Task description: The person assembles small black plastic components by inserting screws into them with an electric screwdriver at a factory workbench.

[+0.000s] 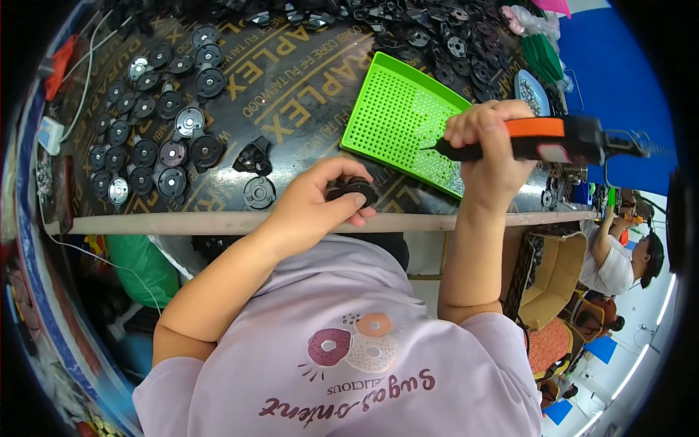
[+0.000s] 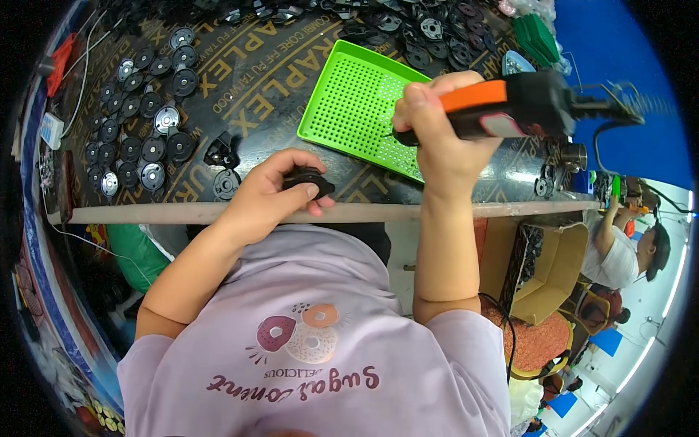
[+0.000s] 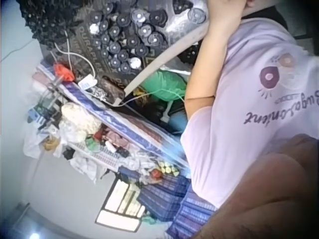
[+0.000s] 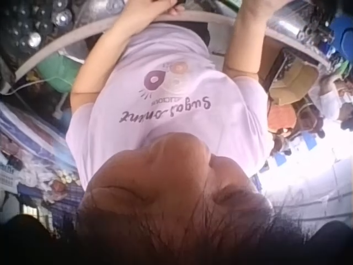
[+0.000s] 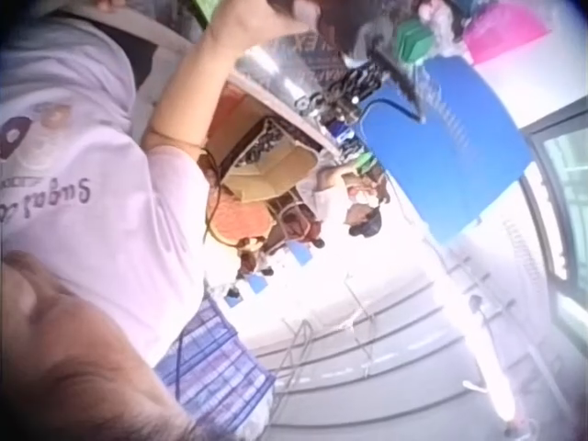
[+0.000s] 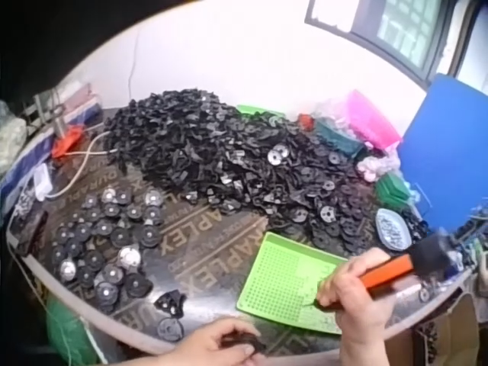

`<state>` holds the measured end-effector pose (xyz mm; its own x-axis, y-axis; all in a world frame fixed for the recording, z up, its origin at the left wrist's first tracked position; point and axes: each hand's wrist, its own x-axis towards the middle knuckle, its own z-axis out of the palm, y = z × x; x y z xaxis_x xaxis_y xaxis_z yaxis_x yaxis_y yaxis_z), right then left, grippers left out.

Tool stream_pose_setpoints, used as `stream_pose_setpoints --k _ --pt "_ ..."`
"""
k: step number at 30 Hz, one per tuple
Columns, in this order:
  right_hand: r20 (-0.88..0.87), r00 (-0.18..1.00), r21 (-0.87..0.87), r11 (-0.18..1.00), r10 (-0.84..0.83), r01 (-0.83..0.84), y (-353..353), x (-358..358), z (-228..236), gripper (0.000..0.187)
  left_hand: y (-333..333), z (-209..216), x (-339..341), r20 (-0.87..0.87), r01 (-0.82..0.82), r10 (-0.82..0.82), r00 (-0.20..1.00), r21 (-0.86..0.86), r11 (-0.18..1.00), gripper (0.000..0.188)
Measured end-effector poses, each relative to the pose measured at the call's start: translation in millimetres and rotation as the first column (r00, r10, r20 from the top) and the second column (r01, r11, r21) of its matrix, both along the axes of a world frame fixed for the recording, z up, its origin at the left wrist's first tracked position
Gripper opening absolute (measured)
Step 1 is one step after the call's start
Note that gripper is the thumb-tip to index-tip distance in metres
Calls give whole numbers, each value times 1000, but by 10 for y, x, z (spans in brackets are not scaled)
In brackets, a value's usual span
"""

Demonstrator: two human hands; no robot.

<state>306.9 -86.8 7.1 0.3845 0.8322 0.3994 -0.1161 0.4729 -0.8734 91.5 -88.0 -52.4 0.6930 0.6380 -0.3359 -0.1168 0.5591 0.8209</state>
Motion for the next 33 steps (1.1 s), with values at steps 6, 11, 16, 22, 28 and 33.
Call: stream_pose_setpoints --k 6,11,16,22,28,33 --pt "49 997 -39 998 -56 58 32 42 -60 17 4 -49 42 52 -31 32 998 -29 999 23" --pt "74 995 -45 996 -70 73 38 48 -102 16 40 -6 61 -2 -20 20 1000 -77 997 21" --pt "39 997 -52 996 -71 73 21 30 -106 16 61 18 78 -66 23 -25 998 -34 999 26" --pt "39 995 -35 995 -89 90 -3 75 -100 15 86 3 67 -96 43 -49 994 -65 997 27" --pt "-66 981 117 978 182 -174 -201 -17 202 18 126 -13 101 -55 42 -49 997 -120 992 26" --pt "-77 933 122 932 351 -340 -244 -341 98 18 118 28 93 -65 5 -15 998 -165 986 25"
